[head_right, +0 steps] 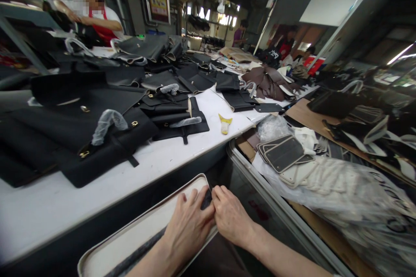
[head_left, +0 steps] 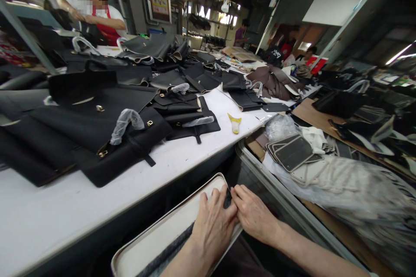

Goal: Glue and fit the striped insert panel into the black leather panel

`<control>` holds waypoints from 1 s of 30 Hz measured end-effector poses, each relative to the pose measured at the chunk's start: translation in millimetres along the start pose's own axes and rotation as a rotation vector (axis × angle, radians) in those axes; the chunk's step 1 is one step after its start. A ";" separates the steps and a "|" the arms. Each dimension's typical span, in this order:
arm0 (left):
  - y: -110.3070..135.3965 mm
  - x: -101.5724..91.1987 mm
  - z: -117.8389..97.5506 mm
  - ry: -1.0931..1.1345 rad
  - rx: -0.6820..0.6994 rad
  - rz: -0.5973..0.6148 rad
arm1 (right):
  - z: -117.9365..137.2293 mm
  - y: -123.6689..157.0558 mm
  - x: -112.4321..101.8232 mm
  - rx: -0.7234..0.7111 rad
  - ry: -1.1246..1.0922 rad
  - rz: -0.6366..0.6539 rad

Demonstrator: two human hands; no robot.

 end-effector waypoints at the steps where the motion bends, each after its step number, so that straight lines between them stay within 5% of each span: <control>1: 0.6 -1.4 -0.4 0.005 -0.007 0.005 | -0.2 1.2 0.1 0.000 -0.024 -0.011; 10: -5.5 -4.1 -3.9 0.020 0.056 0.060 | -13.1 3.3 -10.8 0.047 -0.482 -0.102; 16: -7.1 -1.5 -1.5 0.007 0.065 0.023 | -66.8 -10.8 10.4 0.438 -1.071 -0.056; 21: -6.3 1.5 -0.2 0.014 0.068 0.024 | -81.5 -31.5 33.2 0.504 -1.242 0.185; 30: -11.8 10.3 5.4 0.015 0.159 0.022 | -88.7 -51.8 39.6 0.615 -1.278 0.674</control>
Point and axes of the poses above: each hand's wrist, its own y-axis away from the middle knuckle, its own x-axis out of the palm, z = x × y, the point moved 6 cm from there along -y, towards the middle knuckle, and after that the axes turned 6 degrees about -y, right-handed, at the moved point
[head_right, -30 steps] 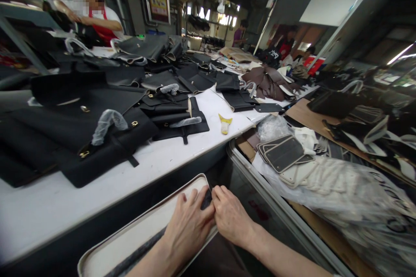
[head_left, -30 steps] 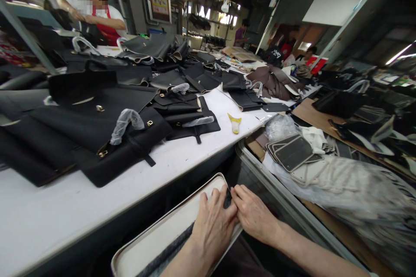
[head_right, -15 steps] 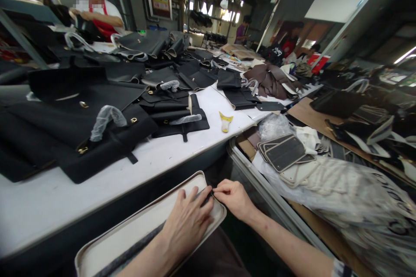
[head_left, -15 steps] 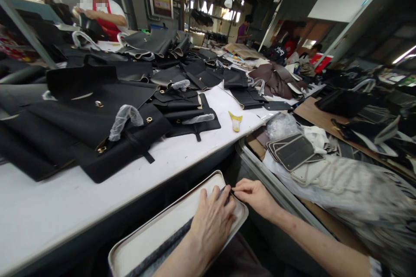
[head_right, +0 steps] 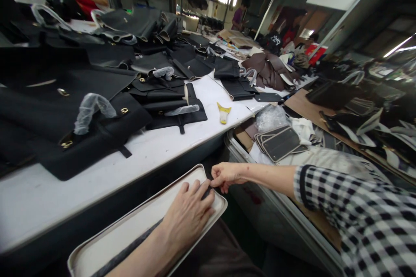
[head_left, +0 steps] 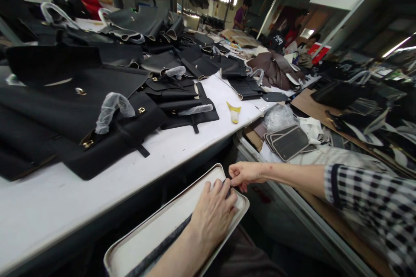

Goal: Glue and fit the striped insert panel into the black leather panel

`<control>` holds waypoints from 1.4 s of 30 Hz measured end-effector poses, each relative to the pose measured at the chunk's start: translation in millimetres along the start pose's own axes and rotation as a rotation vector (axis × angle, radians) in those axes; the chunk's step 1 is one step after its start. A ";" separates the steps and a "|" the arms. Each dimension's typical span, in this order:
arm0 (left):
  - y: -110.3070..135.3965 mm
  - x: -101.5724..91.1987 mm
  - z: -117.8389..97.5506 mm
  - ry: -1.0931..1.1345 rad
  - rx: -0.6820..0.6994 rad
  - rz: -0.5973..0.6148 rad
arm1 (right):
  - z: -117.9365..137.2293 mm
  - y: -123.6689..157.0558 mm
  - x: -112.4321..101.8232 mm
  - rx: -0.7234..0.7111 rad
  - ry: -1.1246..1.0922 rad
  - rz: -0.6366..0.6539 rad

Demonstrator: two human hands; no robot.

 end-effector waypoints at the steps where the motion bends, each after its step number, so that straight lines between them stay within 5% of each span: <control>1: 0.3 1.0 0.3 -0.001 0.012 0.004 | 0.0 -1.9 -1.0 0.025 -0.005 0.014; 9: -2.3 1.0 -3.8 -0.034 -0.010 0.033 | -3.7 -3.4 1.7 0.043 -0.025 -0.022; 16: -2.4 -14.1 -1.7 0.133 -0.232 0.058 | -4.9 6.1 11.9 -0.107 0.007 -0.199; 21: 7.9 -10.0 -20.5 0.118 -0.309 0.120 | -8.1 15.6 21.0 -0.175 -0.012 -0.248; 26: 21.9 -9.5 -38.0 0.283 -0.371 0.031 | -13.5 24.8 27.4 -0.234 -0.027 -0.258; 29: 38.0 -24.5 -21.4 0.325 -0.454 -0.086 | -17.8 25.7 27.3 -0.260 -0.027 -0.261; 34: 59.6 -52.0 37.3 0.145 -0.635 -0.257 | -24.6 24.1 24.5 -0.325 -0.015 -0.302; 42: 32.2 -33.3 76.1 0.231 -0.686 -0.178 | -26.3 3.7 -0.9 -0.413 -0.095 -0.369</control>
Point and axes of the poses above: each hand's wrist, its own y-axis away from the middle knuckle, its own x-axis out of the palm, z = x × y, the point moved 6 cm from there along -y, towards the middle knuckle, and after that the axes turned 6 degrees about -y, right-handed, at the moved point
